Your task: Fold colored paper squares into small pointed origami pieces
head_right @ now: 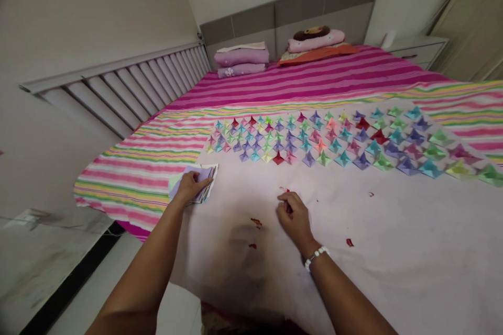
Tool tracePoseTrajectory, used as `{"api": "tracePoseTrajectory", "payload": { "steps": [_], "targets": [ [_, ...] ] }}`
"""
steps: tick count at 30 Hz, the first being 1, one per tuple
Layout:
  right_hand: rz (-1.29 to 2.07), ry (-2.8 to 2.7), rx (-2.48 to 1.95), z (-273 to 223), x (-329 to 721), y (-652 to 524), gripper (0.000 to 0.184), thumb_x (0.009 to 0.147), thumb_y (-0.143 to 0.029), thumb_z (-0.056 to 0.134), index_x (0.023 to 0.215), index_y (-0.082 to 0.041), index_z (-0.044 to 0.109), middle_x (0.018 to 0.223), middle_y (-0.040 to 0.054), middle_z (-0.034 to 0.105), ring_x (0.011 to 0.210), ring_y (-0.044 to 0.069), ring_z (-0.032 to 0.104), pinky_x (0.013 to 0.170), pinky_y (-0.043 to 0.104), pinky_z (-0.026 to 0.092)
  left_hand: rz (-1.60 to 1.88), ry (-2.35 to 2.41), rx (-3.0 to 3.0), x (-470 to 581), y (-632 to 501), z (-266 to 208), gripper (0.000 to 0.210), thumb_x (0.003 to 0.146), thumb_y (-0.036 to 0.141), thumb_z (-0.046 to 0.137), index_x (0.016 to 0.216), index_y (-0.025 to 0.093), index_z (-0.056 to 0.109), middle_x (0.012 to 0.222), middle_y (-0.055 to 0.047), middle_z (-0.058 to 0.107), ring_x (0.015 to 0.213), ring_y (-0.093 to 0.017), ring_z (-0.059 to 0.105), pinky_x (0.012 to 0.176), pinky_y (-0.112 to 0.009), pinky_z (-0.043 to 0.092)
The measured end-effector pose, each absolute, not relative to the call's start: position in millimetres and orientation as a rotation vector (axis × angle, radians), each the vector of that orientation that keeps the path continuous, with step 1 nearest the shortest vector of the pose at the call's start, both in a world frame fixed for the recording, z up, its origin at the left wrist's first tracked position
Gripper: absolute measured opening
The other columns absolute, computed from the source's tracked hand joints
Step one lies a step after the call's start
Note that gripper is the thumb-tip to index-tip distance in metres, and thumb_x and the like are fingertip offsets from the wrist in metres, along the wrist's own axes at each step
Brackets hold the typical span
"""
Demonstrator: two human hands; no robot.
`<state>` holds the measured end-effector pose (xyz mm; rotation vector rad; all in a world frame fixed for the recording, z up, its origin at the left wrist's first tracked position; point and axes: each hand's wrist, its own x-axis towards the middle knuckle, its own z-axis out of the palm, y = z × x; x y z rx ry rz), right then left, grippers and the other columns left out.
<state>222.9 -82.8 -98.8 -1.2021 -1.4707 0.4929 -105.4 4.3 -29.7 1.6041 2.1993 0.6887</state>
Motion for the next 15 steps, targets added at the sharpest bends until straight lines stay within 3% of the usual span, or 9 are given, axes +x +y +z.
{"api": "tracePoseTrajectory", "payload": {
  "steps": [8,15],
  "targets": [
    [0.495,-1.466,-1.192,-98.6,222.6,-82.7,0.012,0.080,-0.015,0.050,0.085,-0.020,0.060,0.080,0.0028,0.056,0.056,0.013,0.048,0.048,0.026,0.038,0.768,2.158,1.596,-106.7,1.1,-26.6,0.047,0.060,0.057,0.066,0.078,0.013,0.065,0.073,-0.002,0.063,0.077,-0.020,0.059,0.068,-0.028,0.042],
    [0.508,-1.463,-1.195,-99.6,222.5,-82.4,0.012,0.079,-0.015,0.051,0.085,-0.020,0.060,0.080,0.0027,0.056,0.057,0.013,0.048,0.050,0.027,0.038,0.812,2.076,1.504,-109.5,-2.9,-22.7,0.050,0.061,0.058,0.064,0.082,0.013,0.066,0.071,-0.001,0.063,0.068,-0.017,0.056,0.062,-0.027,0.042]
  ]
}}
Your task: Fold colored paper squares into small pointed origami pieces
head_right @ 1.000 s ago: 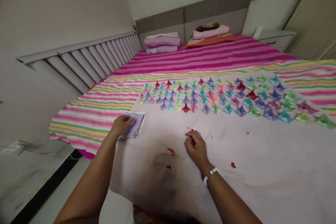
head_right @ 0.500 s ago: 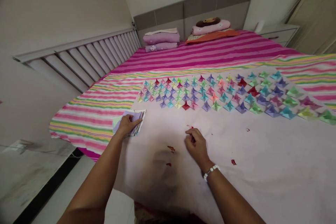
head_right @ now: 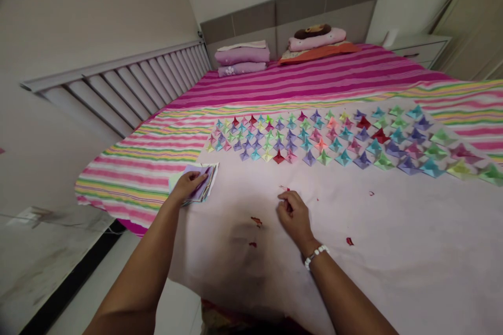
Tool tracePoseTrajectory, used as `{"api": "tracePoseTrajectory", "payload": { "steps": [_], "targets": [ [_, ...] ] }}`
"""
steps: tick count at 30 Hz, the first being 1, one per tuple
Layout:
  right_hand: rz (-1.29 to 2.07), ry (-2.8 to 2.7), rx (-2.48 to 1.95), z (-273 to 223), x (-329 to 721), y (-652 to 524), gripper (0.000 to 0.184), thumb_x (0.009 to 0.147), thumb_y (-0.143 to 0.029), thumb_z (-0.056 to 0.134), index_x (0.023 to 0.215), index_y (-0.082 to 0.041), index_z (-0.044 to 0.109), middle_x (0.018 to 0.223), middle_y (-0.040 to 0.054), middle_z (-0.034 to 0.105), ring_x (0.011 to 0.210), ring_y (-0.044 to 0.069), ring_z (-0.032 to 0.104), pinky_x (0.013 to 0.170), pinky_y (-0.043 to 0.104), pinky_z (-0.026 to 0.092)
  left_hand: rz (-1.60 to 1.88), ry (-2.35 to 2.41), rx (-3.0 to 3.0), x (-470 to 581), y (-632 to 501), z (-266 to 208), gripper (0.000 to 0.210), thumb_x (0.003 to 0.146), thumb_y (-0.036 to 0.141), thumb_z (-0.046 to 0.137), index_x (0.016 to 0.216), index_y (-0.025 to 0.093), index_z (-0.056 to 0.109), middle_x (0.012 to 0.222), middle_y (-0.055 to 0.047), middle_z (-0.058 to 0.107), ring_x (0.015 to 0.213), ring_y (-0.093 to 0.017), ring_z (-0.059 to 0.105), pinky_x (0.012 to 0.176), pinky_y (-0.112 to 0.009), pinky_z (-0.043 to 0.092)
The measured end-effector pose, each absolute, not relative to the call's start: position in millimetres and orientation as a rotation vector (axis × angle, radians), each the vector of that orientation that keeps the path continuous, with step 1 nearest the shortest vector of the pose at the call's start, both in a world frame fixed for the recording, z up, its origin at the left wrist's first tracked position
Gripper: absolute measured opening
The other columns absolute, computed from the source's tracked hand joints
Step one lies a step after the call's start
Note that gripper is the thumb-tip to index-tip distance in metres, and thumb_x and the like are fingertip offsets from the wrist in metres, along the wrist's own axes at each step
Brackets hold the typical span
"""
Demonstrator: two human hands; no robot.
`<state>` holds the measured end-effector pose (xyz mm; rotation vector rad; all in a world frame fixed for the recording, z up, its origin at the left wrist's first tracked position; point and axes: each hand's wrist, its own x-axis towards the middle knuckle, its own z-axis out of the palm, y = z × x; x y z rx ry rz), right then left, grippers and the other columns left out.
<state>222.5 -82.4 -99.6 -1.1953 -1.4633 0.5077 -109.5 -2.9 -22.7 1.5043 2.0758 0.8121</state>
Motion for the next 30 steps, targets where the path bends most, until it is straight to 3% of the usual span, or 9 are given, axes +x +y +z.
{"api": "tracePoseTrajectory", "payload": {
  "steps": [8,18,25,30],
  "targets": [
    [0.514,-1.459,-1.194,-99.7,222.4,-83.0,0.011,0.079,-0.015,0.051,0.084,-0.020,0.060,0.079,0.0024,0.055,0.057,0.013,0.048,0.049,0.026,0.038,0.930,1.984,1.392,-116.6,-1.8,-28.4,0.053,0.060,0.056,0.069,0.089,0.012,0.068,0.075,-0.002,0.066,0.071,-0.018,0.060,0.066,-0.028,0.045],
    [0.487,-1.483,-1.187,-99.7,222.7,-82.4,0.012,0.080,-0.015,0.050,0.085,-0.019,0.060,0.079,0.0023,0.055,0.057,0.013,0.049,0.050,0.026,0.039,1.203,1.749,1.415,-136.0,-20.1,-21.0,0.057,0.054,0.056,0.075,0.093,0.015,0.068,0.097,-0.010,0.071,0.095,-0.025,0.064,0.091,-0.041,0.047],
    [0.466,-1.488,-1.184,-99.6,223.1,-82.9,0.012,0.079,-0.014,0.051,0.085,-0.019,0.060,0.079,0.0022,0.056,0.057,0.013,0.048,0.049,0.025,0.038,1.027,1.583,1.580,-141.8,-57.6,-16.9,0.049,0.054,0.042,0.082,0.096,0.020,0.072,0.119,-0.011,0.067,0.118,-0.029,0.055,0.107,-0.043,0.036],
    [0.453,-1.491,-1.174,-101.7,223.2,-82.1,0.011,0.079,-0.014,0.051,0.085,-0.019,0.060,0.079,0.0020,0.055,0.056,0.013,0.048,0.050,0.026,0.039,0.839,1.555,1.711,-148.3,-59.4,-31.3,0.054,0.060,0.044,0.078,0.108,0.020,0.070,0.136,-0.013,0.054,0.132,-0.029,0.042,0.109,-0.041,0.033]
  ]
}}
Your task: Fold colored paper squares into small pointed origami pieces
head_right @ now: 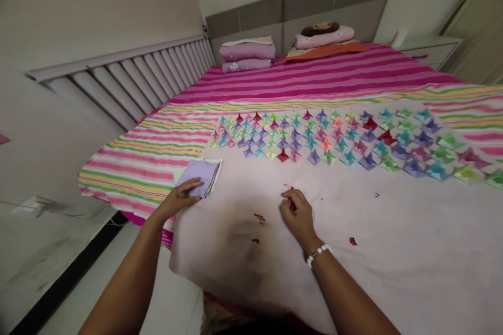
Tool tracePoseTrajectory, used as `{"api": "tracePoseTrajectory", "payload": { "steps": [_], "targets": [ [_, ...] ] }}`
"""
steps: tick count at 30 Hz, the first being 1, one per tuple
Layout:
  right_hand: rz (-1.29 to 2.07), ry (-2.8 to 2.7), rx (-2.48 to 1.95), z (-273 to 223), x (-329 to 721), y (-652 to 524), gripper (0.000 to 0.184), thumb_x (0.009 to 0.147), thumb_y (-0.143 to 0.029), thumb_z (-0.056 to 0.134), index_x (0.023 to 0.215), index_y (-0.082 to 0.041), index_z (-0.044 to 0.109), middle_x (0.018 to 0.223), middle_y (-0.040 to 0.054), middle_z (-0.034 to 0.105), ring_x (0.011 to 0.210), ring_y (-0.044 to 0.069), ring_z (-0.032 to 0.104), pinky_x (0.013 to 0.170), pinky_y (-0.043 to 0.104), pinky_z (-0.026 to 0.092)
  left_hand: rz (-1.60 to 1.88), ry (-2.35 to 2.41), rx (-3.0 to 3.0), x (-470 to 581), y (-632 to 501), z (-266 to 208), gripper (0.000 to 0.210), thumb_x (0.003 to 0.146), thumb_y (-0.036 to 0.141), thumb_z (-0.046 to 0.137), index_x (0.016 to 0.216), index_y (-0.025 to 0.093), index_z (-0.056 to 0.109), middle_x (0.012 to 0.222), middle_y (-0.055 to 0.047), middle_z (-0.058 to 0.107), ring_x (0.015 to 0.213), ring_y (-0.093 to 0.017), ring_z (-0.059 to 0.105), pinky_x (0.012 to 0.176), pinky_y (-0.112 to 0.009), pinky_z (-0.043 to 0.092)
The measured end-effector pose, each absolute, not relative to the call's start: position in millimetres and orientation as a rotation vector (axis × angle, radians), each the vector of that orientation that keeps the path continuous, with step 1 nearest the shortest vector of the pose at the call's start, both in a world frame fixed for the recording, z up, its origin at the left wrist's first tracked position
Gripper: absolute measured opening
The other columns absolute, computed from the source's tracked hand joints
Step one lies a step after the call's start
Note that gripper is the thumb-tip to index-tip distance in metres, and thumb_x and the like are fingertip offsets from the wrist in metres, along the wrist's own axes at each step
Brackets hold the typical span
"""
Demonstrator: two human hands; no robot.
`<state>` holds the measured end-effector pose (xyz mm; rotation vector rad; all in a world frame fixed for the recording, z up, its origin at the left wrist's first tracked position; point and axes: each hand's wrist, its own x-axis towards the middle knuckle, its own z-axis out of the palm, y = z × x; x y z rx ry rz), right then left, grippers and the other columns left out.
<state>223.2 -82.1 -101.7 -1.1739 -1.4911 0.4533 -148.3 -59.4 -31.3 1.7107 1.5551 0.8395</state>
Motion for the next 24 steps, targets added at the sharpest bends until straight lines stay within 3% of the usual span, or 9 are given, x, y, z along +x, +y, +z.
{"api": "tracePoseTrajectory", "payload": {
  "steps": [5,18,21,24],
  "targets": [
    [0.463,-1.488,-1.182,-100.8,223.1,-82.2,0.011,0.079,-0.015,0.052,0.085,-0.019,0.060,0.079,0.0022,0.056,0.057,0.013,0.048,0.050,0.026,0.039,0.783,1.586,1.721,-153.6,-55.2,-40.0,0.057,0.060,0.049,0.076,0.108,0.020,0.069,0.140,-0.014,0.050,0.132,-0.031,0.042,0.107,-0.042,0.037],
    [0.462,-1.488,-1.173,-100.4,222.9,-82.2,0.011,0.079,-0.014,0.052,0.085,-0.019,0.060,0.078,0.0016,0.055,0.055,0.012,0.047,0.048,0.025,0.038,0.775,1.622,1.655,-152.7,-58.1,-30.3,0.051,0.068,0.054,0.068,0.108,0.022,0.070,0.136,-0.008,0.055,0.130,-0.027,0.045,0.110,-0.040,0.031],
    [0.465,-1.488,-1.176,-100.0,222.6,-82.2,0.011,0.079,-0.015,0.052,0.085,-0.019,0.060,0.079,0.0019,0.056,0.056,0.012,0.048,0.049,0.025,0.039,0.850,1.644,1.596,-148.6,-58.3,-25.3,0.044,0.071,0.053,0.066,0.102,0.023,0.072,0.123,-0.005,0.065,0.121,-0.025,0.053,0.106,-0.038,0.035],
    [0.469,-1.476,-1.184,-99.5,222.4,-82.4,0.010,0.079,-0.016,0.052,0.084,-0.020,0.060,0.078,0.0018,0.056,0.056,0.013,0.048,0.050,0.026,0.039,0.992,1.686,1.520,-145.2,-57.8,-23.7,0.035,0.071,0.054,0.065,0.078,0.020,0.071,0.084,-0.002,0.072,0.090,-0.022,0.064,0.084,-0.032,0.048]
  ]
}}
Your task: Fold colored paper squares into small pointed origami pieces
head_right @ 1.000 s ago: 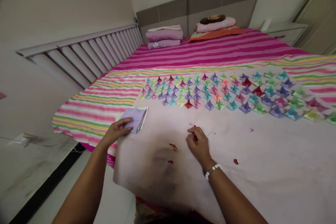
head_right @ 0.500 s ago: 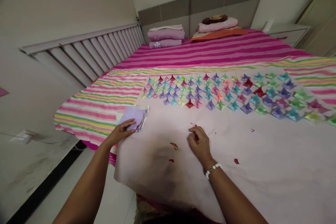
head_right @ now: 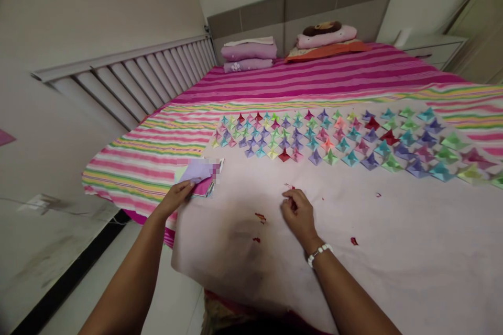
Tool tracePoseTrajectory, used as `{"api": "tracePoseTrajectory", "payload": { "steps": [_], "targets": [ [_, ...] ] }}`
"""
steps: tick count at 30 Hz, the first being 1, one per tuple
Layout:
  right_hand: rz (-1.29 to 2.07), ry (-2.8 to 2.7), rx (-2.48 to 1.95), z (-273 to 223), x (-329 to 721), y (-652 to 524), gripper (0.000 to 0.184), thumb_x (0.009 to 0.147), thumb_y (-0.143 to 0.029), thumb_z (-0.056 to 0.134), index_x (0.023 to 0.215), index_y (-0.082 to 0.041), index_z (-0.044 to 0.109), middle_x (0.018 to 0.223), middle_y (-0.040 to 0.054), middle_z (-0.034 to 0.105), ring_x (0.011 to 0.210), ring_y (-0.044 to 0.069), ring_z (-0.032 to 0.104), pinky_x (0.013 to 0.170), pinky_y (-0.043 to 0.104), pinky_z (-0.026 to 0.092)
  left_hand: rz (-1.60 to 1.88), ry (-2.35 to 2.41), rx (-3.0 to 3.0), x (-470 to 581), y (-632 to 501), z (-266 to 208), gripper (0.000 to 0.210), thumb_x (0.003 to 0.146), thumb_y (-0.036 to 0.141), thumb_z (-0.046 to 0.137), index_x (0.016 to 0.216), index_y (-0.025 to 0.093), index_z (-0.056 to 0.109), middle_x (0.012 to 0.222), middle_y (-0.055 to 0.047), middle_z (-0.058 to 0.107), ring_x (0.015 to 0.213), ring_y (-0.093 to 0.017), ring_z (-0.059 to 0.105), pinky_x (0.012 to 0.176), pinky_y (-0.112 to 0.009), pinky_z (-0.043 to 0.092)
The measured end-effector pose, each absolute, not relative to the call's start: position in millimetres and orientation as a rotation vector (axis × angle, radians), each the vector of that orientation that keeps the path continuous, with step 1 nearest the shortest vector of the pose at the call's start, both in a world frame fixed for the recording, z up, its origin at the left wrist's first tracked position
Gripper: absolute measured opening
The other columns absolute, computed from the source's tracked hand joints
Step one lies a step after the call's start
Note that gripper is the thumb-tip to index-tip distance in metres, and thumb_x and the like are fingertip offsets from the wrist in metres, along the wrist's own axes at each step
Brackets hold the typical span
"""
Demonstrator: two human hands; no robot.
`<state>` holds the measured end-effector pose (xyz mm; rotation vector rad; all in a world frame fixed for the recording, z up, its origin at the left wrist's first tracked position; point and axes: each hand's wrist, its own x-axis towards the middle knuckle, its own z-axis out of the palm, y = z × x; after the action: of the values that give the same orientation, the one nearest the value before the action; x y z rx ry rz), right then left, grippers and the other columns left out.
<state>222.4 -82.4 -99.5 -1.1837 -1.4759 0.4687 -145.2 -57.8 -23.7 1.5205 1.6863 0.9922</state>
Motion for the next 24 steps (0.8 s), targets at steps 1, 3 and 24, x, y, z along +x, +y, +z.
{"api": "tracePoseTrajectory", "payload": {
  "steps": [1,3,24],
  "targets": [
    [0.471,-1.476,-1.188,-99.3,222.4,-82.5,0.010,0.079,-0.016,0.051,0.084,-0.020,0.060,0.078,0.0018,0.056,0.057,0.013,0.049,0.050,0.026,0.039,1.062,1.706,1.488,-144.6,-57.6,-23.3,0.035,0.070,0.054,0.065,0.068,0.019,0.067,0.069,0.000,0.068,0.077,-0.020,0.063,0.074,-0.030,0.049],
    [0.472,-1.481,-1.196,-98.7,222.4,-82.6,0.010,0.078,-0.016,0.051,0.083,-0.020,0.060,0.078,0.0021,0.056,0.057,0.013,0.049,0.051,0.027,0.040,1.242,1.742,1.411,-144.3,-57.2,-21.7,0.038,0.070,0.053,0.066,0.056,0.019,0.056,0.051,0.005,0.054,0.060,-0.015,0.055,0.059,-0.025,0.044],
    [0.902,-1.237,-1.184,-65.4,222.1,-87.1,0.014,0.074,-0.032,0.061,0.075,-0.017,0.064,0.062,-0.0002,0.056,0.052,0.013,0.045,0.048,0.026,0.036,1.603,1.022,0.574,-47.8,-99.6,17.4,0.017,0.082,0.030,0.062,0.094,0.019,0.065,0.095,-0.003,0.075,0.106,-0.018,0.064,0.092,-0.028,0.052]
  ]
}}
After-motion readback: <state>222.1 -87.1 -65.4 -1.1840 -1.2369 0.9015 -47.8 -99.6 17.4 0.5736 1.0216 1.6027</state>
